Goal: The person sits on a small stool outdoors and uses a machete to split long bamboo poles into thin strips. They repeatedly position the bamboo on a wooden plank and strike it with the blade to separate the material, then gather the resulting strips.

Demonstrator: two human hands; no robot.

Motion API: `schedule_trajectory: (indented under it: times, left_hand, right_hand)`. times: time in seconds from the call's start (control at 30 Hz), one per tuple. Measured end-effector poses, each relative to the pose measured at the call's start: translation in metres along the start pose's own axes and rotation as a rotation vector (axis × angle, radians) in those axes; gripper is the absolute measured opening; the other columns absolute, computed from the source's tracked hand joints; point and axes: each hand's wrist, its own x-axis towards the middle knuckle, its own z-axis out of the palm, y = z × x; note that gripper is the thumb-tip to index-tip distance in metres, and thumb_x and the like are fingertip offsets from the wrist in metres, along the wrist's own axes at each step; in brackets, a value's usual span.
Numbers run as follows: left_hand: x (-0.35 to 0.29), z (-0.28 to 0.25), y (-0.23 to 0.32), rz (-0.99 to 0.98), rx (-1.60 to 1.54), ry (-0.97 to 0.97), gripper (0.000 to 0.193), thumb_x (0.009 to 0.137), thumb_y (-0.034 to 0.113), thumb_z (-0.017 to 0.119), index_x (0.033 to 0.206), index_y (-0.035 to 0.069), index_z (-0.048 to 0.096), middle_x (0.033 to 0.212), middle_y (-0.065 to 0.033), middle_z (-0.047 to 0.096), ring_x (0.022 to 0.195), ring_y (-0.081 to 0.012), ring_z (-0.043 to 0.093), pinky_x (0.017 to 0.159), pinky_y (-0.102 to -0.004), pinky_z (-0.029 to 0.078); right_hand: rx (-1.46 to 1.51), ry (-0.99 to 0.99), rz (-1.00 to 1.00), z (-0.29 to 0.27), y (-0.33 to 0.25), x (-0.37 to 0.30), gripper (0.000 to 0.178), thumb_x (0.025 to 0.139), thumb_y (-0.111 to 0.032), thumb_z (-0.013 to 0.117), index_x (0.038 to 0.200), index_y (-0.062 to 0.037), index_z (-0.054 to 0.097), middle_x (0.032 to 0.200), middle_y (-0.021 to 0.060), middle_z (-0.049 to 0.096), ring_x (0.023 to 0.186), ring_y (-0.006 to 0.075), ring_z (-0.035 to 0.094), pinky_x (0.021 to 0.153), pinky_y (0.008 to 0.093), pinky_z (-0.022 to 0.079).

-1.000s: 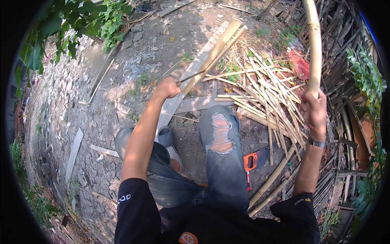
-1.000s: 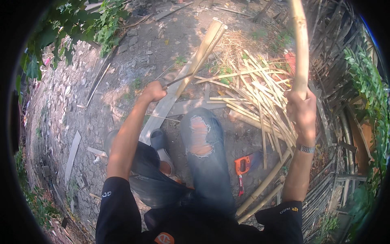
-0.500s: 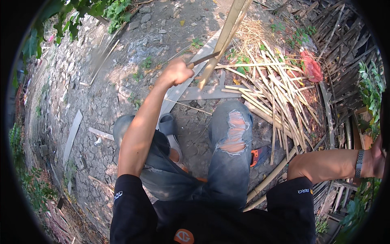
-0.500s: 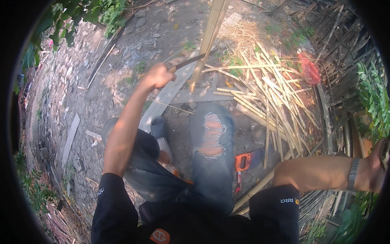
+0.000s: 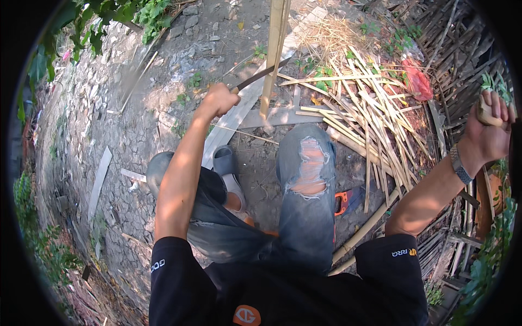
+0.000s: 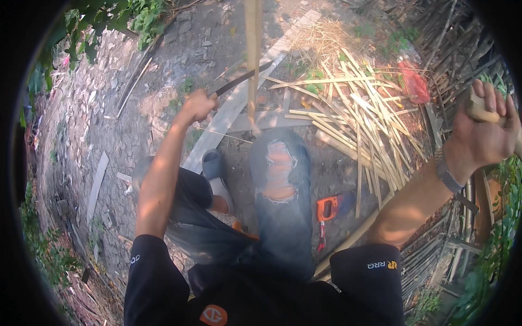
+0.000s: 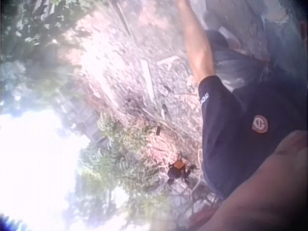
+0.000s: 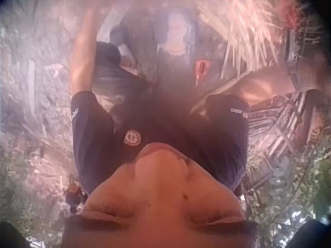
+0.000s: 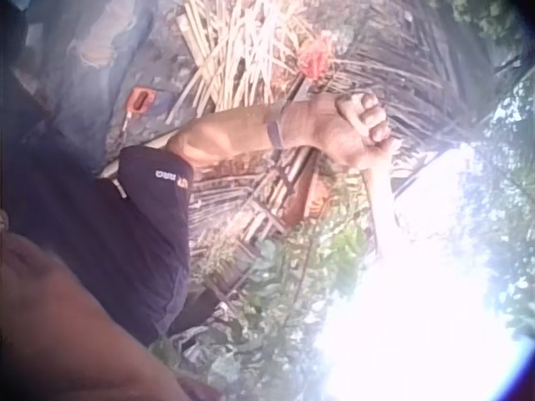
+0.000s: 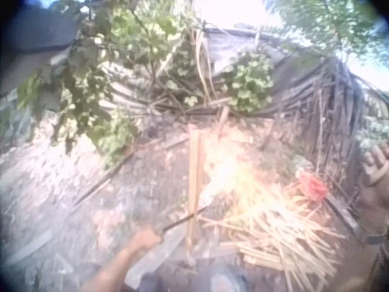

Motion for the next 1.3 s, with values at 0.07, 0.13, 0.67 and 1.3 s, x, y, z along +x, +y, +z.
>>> schedule_trajectory:
  times: [0.07,0.13,0.67,1.3]
  left_hand:
    - [-0.002,0.000,-0.001,-0.013,-0.002,0.009,0.033,0.074,0.019,0.062,0.073,-0.013,0.067,0.065,-0.0251,0.065,0.056,-0.0324,0.068,0.057,-0.0432,0.055]
    - [0.002,0.004,0.010,0.002,0.025,-0.024,0.034,0.074,0.019,0.061,0.080,-0.014,0.069,0.074,-0.0284,0.068,0.068,-0.0351,0.071,0.067,-0.0435,0.057]
    - [0.046,0.114,-0.025,-0.121,-0.001,-0.002,0.042,0.076,0.026,0.066,0.103,-0.007,0.072,0.112,-0.0305,0.069,0.109,-0.0413,0.067,0.094,-0.0455,0.053]
    - [0.061,0.129,-0.061,-0.213,-0.045,-0.079,0.045,0.081,0.027,0.064,0.111,-0.006,0.071,0.125,-0.0290,0.065,0.122,-0.0400,0.061,0.104,-0.0425,0.048]
  right_hand:
    - [-0.190,0.106,0.169,-0.010,0.105,-0.105,0.011,0.093,-0.007,0.058,0.091,-0.0038,0.048,0.076,0.0026,0.047,0.066,0.0155,0.049,0.069,0.0342,0.045]
    - [-0.855,-0.087,0.957,-0.072,0.131,-0.205,0.020,0.084,-0.008,0.067,0.096,0.0036,0.056,0.073,0.0071,0.057,0.057,0.0184,0.055,0.057,0.0334,0.048]
    - [-0.315,0.226,0.197,0.002,0.114,-0.093,0.017,0.088,-0.008,0.061,0.096,-0.0086,0.045,0.067,-0.0006,0.041,0.051,0.0123,0.044,0.049,0.0268,0.041]
    - [-0.609,0.275,0.542,-0.079,0.165,-0.246,0.014,0.080,-0.005,0.059,0.089,-0.0021,0.049,0.066,0.0083,0.050,0.049,0.0184,0.049,0.045,0.0329,0.043]
